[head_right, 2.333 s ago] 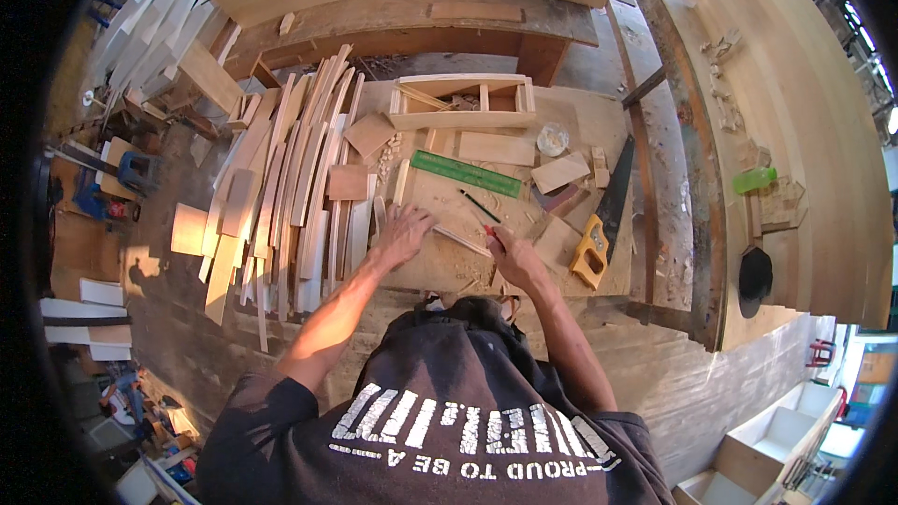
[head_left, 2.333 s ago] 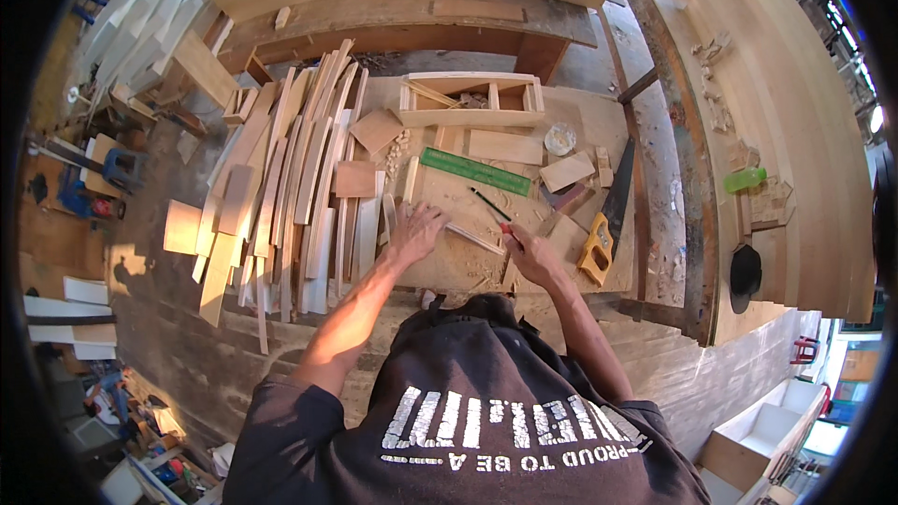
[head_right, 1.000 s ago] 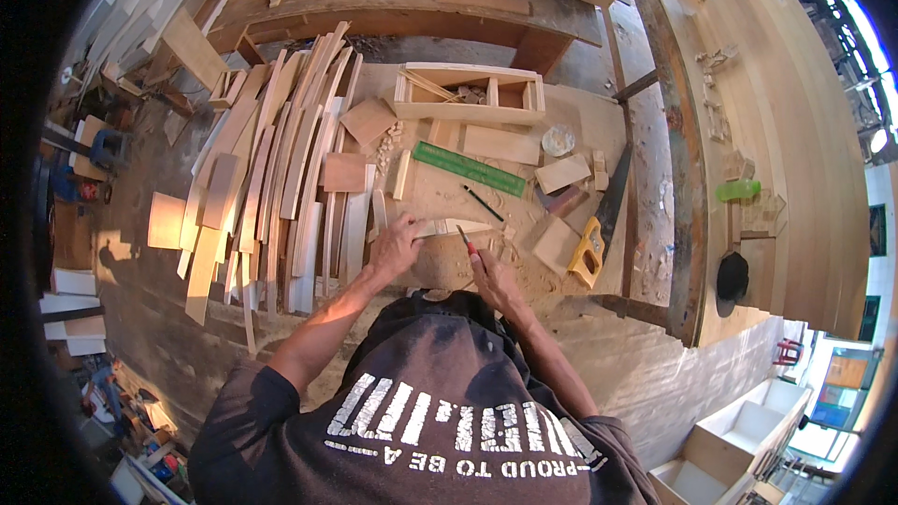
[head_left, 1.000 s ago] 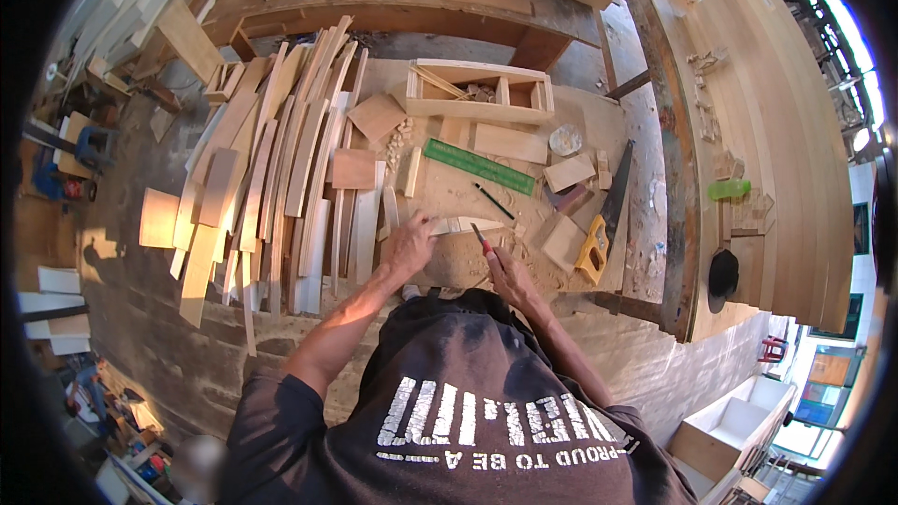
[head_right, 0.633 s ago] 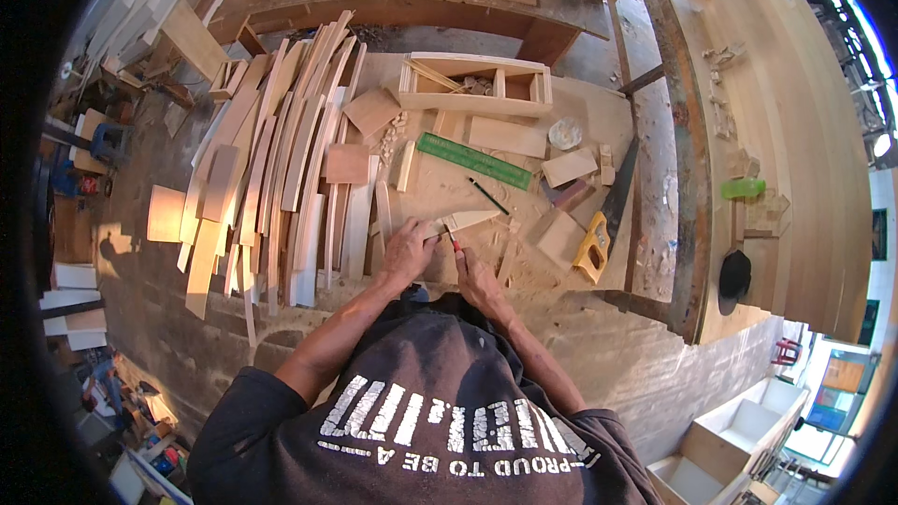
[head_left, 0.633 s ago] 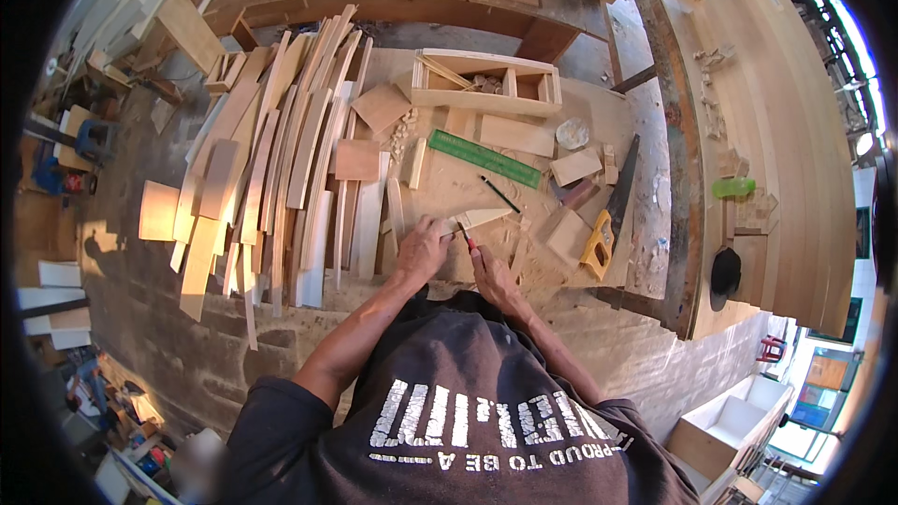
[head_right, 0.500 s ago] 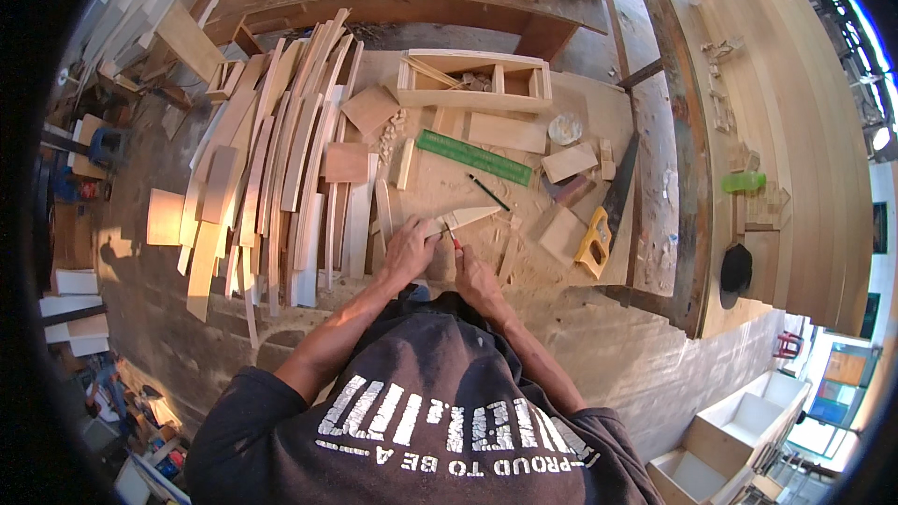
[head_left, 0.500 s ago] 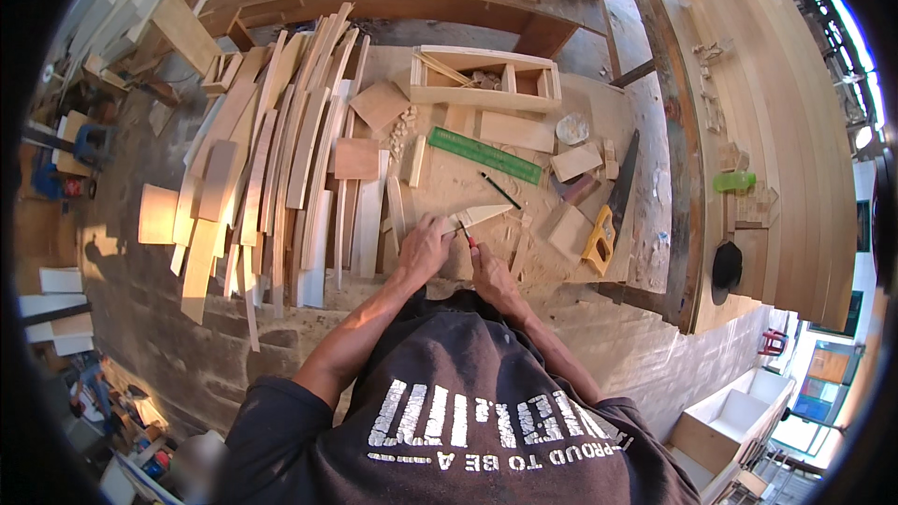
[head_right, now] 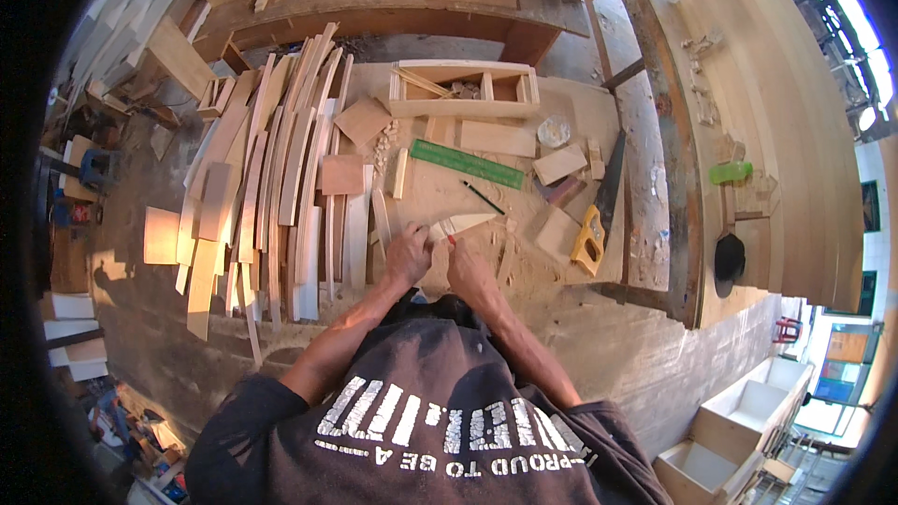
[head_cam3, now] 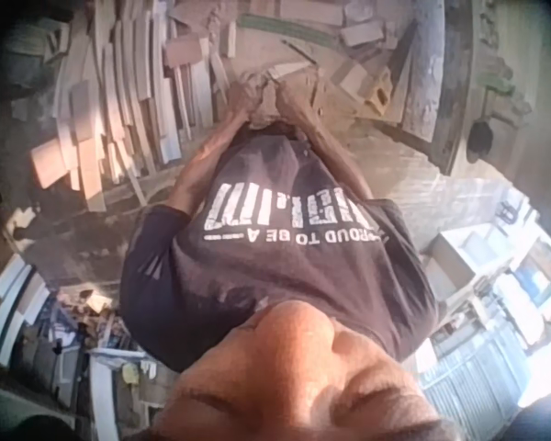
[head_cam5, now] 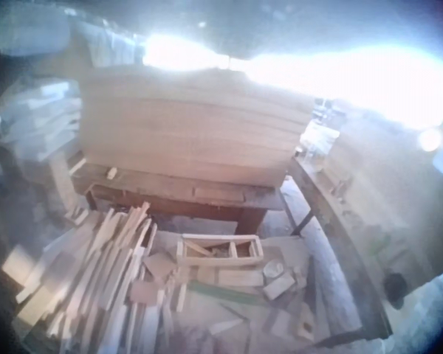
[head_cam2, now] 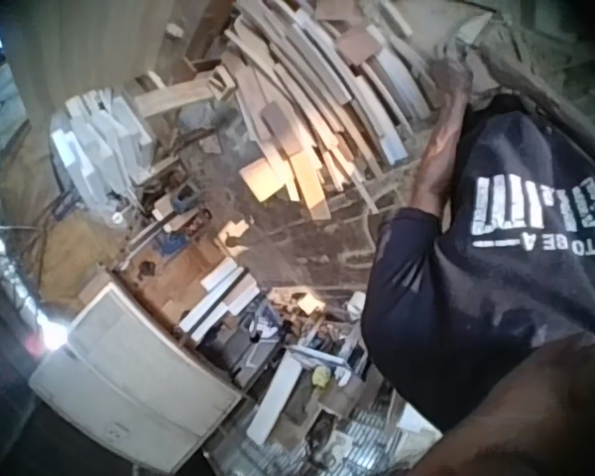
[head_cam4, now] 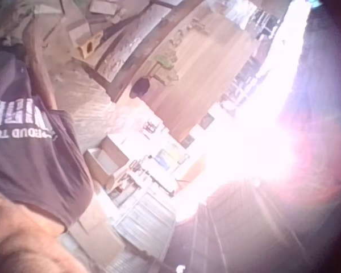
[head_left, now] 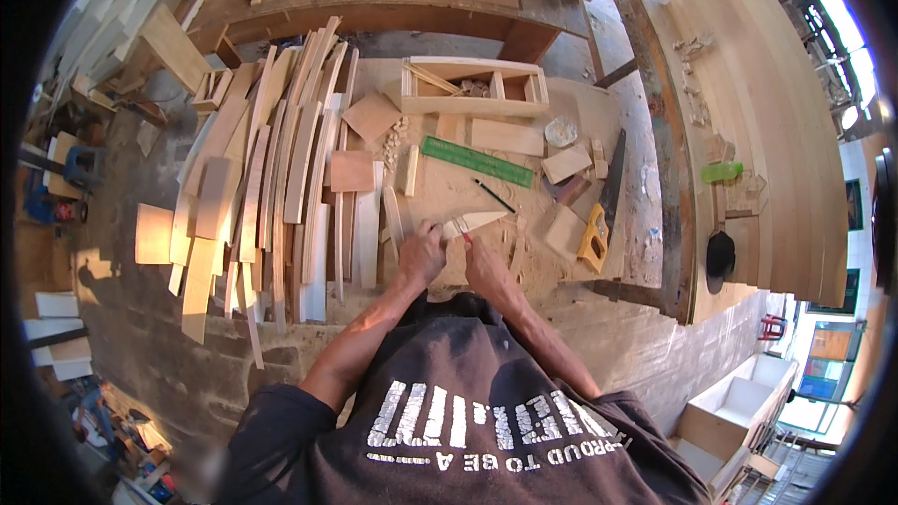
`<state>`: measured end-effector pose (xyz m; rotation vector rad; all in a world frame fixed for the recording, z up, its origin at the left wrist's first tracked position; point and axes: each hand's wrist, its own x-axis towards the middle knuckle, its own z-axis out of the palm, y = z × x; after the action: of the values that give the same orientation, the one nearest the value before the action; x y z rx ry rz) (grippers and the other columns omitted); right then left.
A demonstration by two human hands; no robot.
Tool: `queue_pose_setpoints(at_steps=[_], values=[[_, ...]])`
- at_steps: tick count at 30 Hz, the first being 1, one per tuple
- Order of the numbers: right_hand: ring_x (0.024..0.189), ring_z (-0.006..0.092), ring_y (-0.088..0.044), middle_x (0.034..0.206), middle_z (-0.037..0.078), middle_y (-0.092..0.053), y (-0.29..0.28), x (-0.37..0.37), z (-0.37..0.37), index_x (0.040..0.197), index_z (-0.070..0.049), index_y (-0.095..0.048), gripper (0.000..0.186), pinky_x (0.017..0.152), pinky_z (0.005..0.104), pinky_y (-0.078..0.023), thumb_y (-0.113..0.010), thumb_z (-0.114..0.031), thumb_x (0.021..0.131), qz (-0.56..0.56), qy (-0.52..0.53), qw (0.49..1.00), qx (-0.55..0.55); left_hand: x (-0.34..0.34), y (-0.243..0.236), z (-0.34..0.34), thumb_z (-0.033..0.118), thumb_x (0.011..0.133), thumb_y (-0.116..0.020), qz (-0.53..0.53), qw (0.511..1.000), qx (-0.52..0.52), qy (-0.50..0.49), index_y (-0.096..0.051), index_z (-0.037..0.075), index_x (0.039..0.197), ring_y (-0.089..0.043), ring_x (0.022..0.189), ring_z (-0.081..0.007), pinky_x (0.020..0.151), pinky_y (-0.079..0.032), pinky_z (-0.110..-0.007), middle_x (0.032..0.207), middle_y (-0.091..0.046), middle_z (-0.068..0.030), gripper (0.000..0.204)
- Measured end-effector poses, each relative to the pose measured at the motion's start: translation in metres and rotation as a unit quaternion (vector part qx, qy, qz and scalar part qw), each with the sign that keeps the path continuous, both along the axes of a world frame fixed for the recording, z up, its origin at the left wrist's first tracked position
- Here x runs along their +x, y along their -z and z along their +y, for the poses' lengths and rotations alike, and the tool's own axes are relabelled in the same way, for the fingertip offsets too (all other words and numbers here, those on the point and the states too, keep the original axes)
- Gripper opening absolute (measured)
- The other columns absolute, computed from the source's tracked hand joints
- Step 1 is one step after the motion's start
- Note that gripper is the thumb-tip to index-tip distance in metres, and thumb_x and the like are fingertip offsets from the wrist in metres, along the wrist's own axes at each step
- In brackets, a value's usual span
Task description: The person cuts a wood piece with a hand saw and then uses a utility knife to shave the edges of a wooden cross on a workbench.
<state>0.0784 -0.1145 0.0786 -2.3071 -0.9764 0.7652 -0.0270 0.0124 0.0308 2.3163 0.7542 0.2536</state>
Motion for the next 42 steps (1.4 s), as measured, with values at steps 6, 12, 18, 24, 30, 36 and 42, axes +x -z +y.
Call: queue_pose_setpoints(at_steps=[6,12,18,24,30,36,42], values=[[0.078,0.0555,-0.058,0.079,0.034,-0.060,0.008,0.010,-0.018,0.104,-0.002,-0.045,0.029,0.068,0.0615,-0.041,-0.039,-0.030,0.107,0.010,0.029,0.999,0.043,0.004,-0.003,-0.002,0.021,0.089,-0.068,-0.009,1.000,-0.007,-0.016,-0.064,0.002,0.111,-0.067,0.088,-0.0406,0.077,-0.055,-0.049,0.111,-0.061,-0.0168,0.029],[0.078,0.0555,-0.058,0.080,0.034,-0.060,0.022,0.007,-0.017,0.102,-0.001,-0.047,0.026,0.066,0.0603,-0.042,-0.042,-0.026,0.106,-0.023,0.021,0.998,0.061,0.003,-0.005,-0.001,0.021,0.089,-0.069,-0.009,1.000,-0.014,-0.013,-0.064,0.001,0.112,-0.068,0.088,-0.0402,0.078,-0.055,-0.049,0.111,-0.060,-0.0170,0.031],[0.068,0.0522,-0.060,0.071,0.033,-0.059,0.027,-0.003,-0.014,0.098,-0.001,-0.048,0.023,0.056,0.0572,-0.047,-0.044,-0.022,0.105,-0.045,0.039,0.998,0.037,0.002,-0.003,-0.004,0.022,0.089,-0.069,-0.005,1.000,-0.012,-0.023,-0.064,0.001,0.113,-0.068,0.087,-0.0399,0.077,-0.056,-0.048,0.111,-0.060,-0.0170,0.032],[0.070,0.0467,-0.064,0.079,0.030,-0.062,0.041,0.006,-0.018,0.091,0.003,-0.054,0.021,0.056,0.0537,-0.049,-0.050,-0.016,0.099,-0.168,-0.110,0.980,0.011,0.000,0.001,-0.003,0.024,0.089,-0.068,-0.018,1.000,0.004,-0.009,-0.063,0.002,0.115,-0.068,0.086,-0.0391,0.075,-0.056,-0.048,0.112,-0.060,-0.0154,0.034],[0.074,0.0424,-0.066,0.083,0.027,-0.063,0.069,0.027,-0.006,0.087,0.005,-0.060,0.024,0.061,0.0509,-0.050,-0.050,-0.015,0.097,-0.188,-0.143,0.971,-0.047,0.003,0.002,-0.007,0.020,0.088,-0.070,-0.040,0.999,0.007,-0.005,-0.063,0.003,0.115,-0.068,0.088,-0.0388,0.074,-0.056,-0.047,0.113,-0.060,-0.0145,0.033],[0.084,0.0452,-0.066,0.092,0.030,-0.066,0.035,0.025,0.000,0.105,0.004,-0.061,0.038,0.071,0.0531,-0.051,-0.043,-0.030,0.104,-0.038,0.007,0.999,-0.036,-0.002,0.004,-0.007,0.019,0.086,-0.072,-0.053,0.998,0.012,-0.033,-0.063,0.003,0.112,-0.067,0.089,-0.0391,0.074,-0.055,-0.049,0.111,-0.061,-0.0140,0.031],[0.062,0.0250,-0.056,0.066,0.007,-0.050,0.008,0.054,-0.031,0.110,-0.003,-0.057,0.038,0.059,0.0420,-0.047,-0.054,-0.040,0.102,0.099,0.145,0.980,0.096,-0.001,-0.021,-0.013,0.024,0.085,-0.072,0.023,0.998,0.023,-0.049,-0.064,0.005,0.111,-0.067,0.091,-0.0386,0.076,-0.055,-0.049,0.110,-0.061,-0.0139,0.033]])
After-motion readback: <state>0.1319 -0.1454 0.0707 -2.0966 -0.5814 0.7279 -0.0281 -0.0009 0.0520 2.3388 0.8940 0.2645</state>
